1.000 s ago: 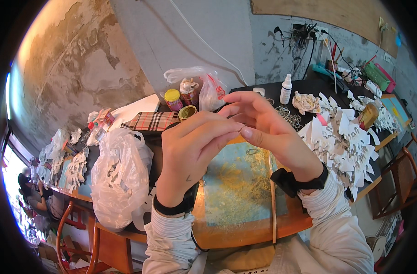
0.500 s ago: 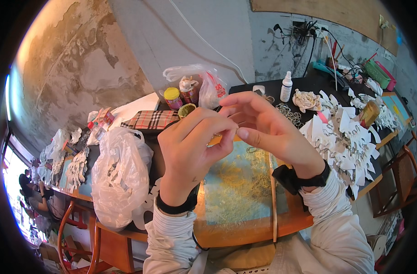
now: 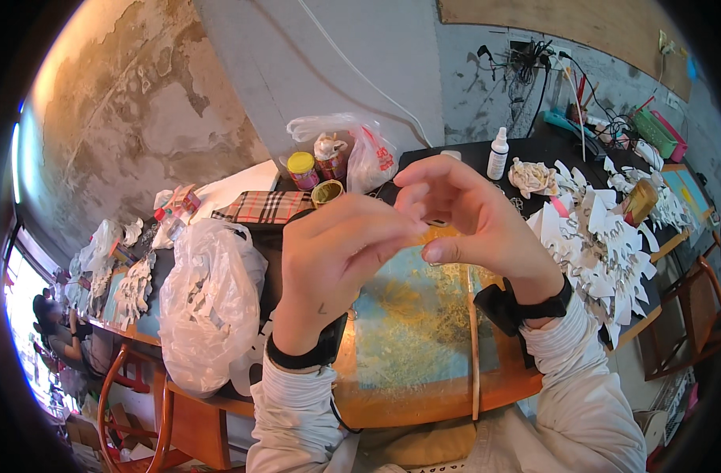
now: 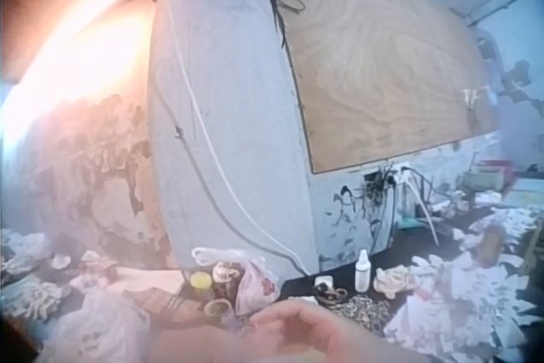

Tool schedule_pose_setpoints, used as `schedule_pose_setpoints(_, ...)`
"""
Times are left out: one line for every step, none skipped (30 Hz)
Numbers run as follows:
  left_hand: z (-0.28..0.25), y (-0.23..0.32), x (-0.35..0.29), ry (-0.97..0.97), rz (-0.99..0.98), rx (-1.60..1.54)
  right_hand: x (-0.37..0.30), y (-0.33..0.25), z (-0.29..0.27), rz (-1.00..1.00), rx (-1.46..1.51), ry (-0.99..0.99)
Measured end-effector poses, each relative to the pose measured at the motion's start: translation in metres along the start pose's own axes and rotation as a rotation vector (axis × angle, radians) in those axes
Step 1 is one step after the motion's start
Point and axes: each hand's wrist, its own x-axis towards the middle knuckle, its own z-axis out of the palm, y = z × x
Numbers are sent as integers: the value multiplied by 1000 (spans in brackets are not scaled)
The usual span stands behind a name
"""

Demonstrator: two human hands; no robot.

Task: Gluing and assembling small leather components of a shoe upper.

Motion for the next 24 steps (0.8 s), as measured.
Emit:
schedule_pose_setpoints(-1, 0, -1, -67, 46, -78, 1, 1, -1, -15, 27, -8)
schedule_pose_setpoints(-2, 0, -1, -65, 44, -76, 2, 1, -2, -14, 28, -11)
schedule_pose_setpoints(-2, 1, -2, -82, 30, -93, 1, 0, -3, -13, 26, -11)
schedule_pose_setpoints(-1, 3, -2, -99, 16, -111, 0, -1, -4, -11, 24, -12)
schedule_pose_setpoints(0, 3, -2, -97, 15, -113, 0, -1, -5, -9, 23, -12)
schedule_pose_setpoints(1, 4, 0, -87, 35, -98, -1, 0, -6, -12, 16, -16)
schedule_pose_setpoints(2, 4, 0, -78, 55, -82, -1, 0, -7, -14, 10, -20)
schedule_pose_setpoints(1, 5, -1, -77, 53, -84, -2, -1, -8, -12, 11, -19)
schedule_pose_setpoints(0, 6, -2, -109, 39, -71, -2, -2, -8, -7, -11, -22)
schedule_pose_setpoints(-1, 7, -3, -141, 25, -58, -1, -4, -9, -2, -32, -24)
schedule_pose_setpoints(-2, 8, -3, -142, 21, -58, -1, -6, -9, 1, -30, -24)
schedule_pose_setpoints(-3, 11, -3, -158, 58, 47, -1, -8, -8, 27, -69, -8)
schedule_pose_setpoints(-4, 13, -2, -175, 94, 153, -1, -9, -8, 54, -109, 8)
schedule_pose_setpoints(-4, 16, -2, -175, 89, 154, 0, -9, -8, 57, -106, 6)
schedule_pose_setpoints(-3, 19, -1, -185, 107, 240, 0, -10, -9, 74, -116, 14)
schedule_pose_setpoints(-2, 20, -1, -194, 124, 327, -1, -10, -10, 91, -126, 22)
schedule_pose_setpoints(-1, 20, -1, -193, 123, 323, -1, -10, -11, 94, -128, 24)
schedule_pose_setpoints(-1, 20, -1, -192, 144, 342, -1, -7, -12, 68, -122, -8)
schedule_pose_setpoints(0, 20, -1, -191, 166, 360, 0, -6, -13, 41, -116, -40)
schedule_pose_setpoints(0, 19, 0, -190, 164, 360, -1, -5, -14, 43, -116, -41)
schedule_pose_setpoints(2, 16, -1, -161, 191, 364, -1, -3, -15, 57, -114, -53)
schedule_pose_setpoints(2, 13, -1, -131, 218, 368, -1, -2, -15, 69, -113, -65)
schedule_pose_setpoints(3, 12, -2, -130, 217, 368, -1, -4, -14, 71, -114, -66)
schedule_pose_setpoints(2, 9, -4, -122, 208, 398, -1, -5, -11, 19, -200, -99)
